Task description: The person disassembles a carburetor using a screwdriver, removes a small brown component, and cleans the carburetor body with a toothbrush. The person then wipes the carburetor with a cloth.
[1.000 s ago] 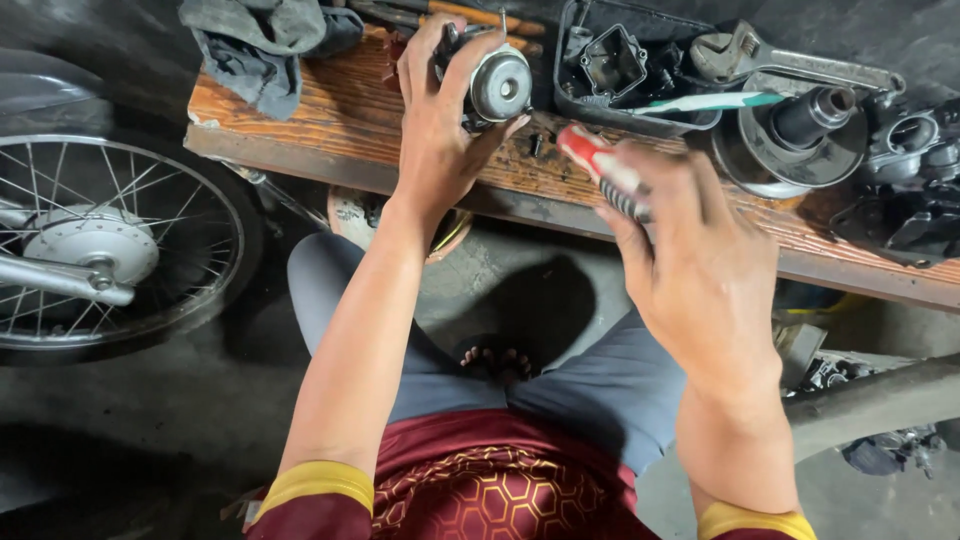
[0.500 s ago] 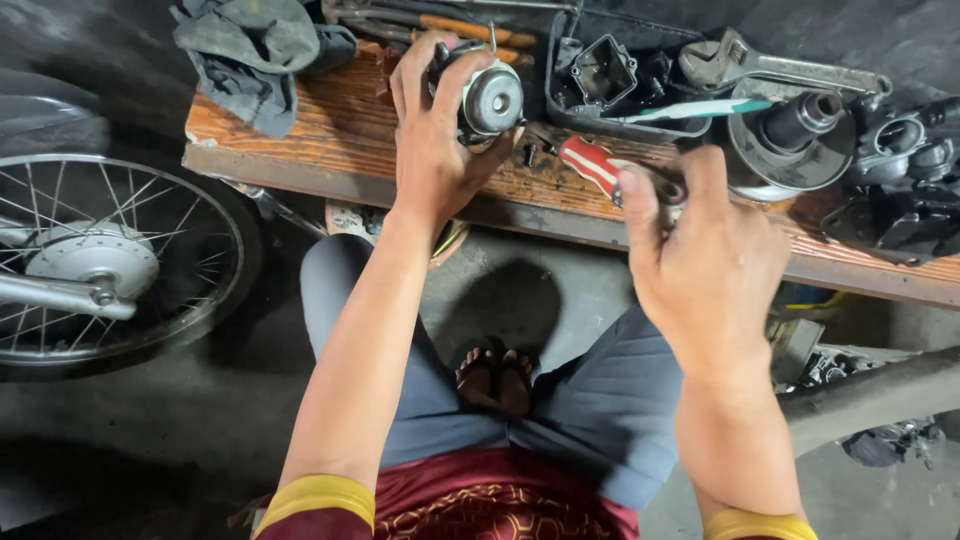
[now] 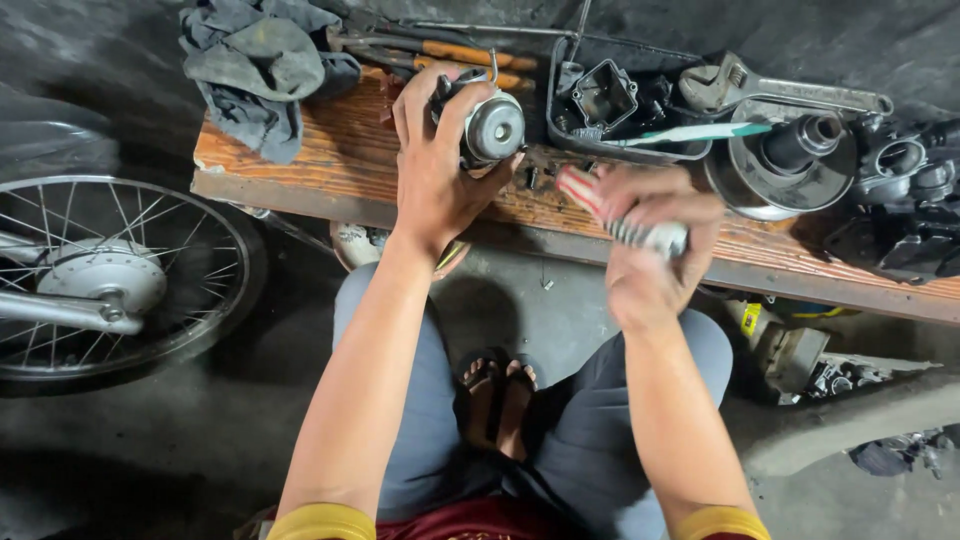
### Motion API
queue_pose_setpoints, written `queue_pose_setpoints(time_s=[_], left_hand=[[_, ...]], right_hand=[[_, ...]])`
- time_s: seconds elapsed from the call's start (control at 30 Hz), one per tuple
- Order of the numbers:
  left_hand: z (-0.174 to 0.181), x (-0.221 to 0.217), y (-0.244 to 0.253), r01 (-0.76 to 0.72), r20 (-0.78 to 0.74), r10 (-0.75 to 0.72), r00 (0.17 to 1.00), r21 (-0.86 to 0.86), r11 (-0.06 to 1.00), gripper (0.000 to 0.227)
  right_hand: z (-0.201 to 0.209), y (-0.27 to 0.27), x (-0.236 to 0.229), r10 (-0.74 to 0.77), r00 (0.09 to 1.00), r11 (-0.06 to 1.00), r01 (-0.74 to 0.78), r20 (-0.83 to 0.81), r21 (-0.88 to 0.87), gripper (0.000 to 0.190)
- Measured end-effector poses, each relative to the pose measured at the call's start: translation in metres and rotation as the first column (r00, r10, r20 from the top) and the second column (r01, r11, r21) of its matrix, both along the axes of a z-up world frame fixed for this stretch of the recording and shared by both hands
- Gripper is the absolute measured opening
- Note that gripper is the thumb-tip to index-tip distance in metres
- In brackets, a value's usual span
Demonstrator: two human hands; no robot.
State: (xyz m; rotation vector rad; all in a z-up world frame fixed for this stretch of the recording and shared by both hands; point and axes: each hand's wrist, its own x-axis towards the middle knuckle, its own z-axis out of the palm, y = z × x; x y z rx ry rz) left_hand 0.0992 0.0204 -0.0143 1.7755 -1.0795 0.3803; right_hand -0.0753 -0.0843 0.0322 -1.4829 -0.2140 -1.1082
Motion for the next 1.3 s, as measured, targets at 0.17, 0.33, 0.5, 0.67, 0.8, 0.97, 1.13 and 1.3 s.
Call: queue_pose_setpoints(time_s=[0.17, 0.33, 0.5, 0.67, 0.8, 0.97, 1.13, 1.3], left_hand=[[-0.004, 0.002, -0.001, 0.002, 0.004, -0.002, 1.000, 0.013, 1.000, 0.074], [0.001, 0.003, 0.001, 0.029, 0.002, -0.029, 1.000, -0.001, 1.000, 0.076], [0.000, 0.001, -0.002, -0.005, -0.003, 0.005, 1.000, 0.022, 1.000, 0.077], [-0.002, 0.002, -0.003, 0.030, 0.033, -0.029, 0.999, -0.014, 0.999, 0.081], [0.000, 0.003, -0.003, 0.019, 0.048, -0.018, 0.999, -0.018, 1.000, 0.082], [0.000, 0.002, -0.003, 0.009, 0.018, -0.009, 1.000, -0.019, 1.000, 0.080], [0.000, 0.004, -0.005, 0.030, 0.049, -0.028, 0.998, -0.037, 0.999, 0.073], [0.001, -0.001, -0.003, 0.016, 0.002, -0.016, 1.000, -0.017, 1.000, 0.075]], right_hand=[[-0.006, 0.002, 0.011, -0.226, 0.971, 0.971, 0.231, 0.080, -0.061, 0.036], [0.002, -0.002, 0.019, -0.204, 0.974, 0.977, 0.208, 0.094, -0.041, 0.036], [-0.011, -0.008, 0.019, -0.145, 0.984, 0.987, 0.136, 0.107, 0.089, 0.044], [0.013, -0.003, 0.026, -0.238, 0.961, 0.961, 0.254, 0.140, -0.111, 0.027], [0.013, -0.010, 0.029, -0.059, 0.986, 0.998, 0.062, 0.155, -0.017, 0.029], [0.002, -0.008, 0.020, -0.153, 0.984, 0.988, 0.154, 0.093, -0.007, 0.036], [0.019, -0.007, 0.019, -0.070, 0.987, 0.989, 0.088, 0.147, -0.119, 0.032], [-0.009, -0.015, 0.011, -0.043, 0.990, 0.999, 0.043, 0.134, 0.003, 0.042]])
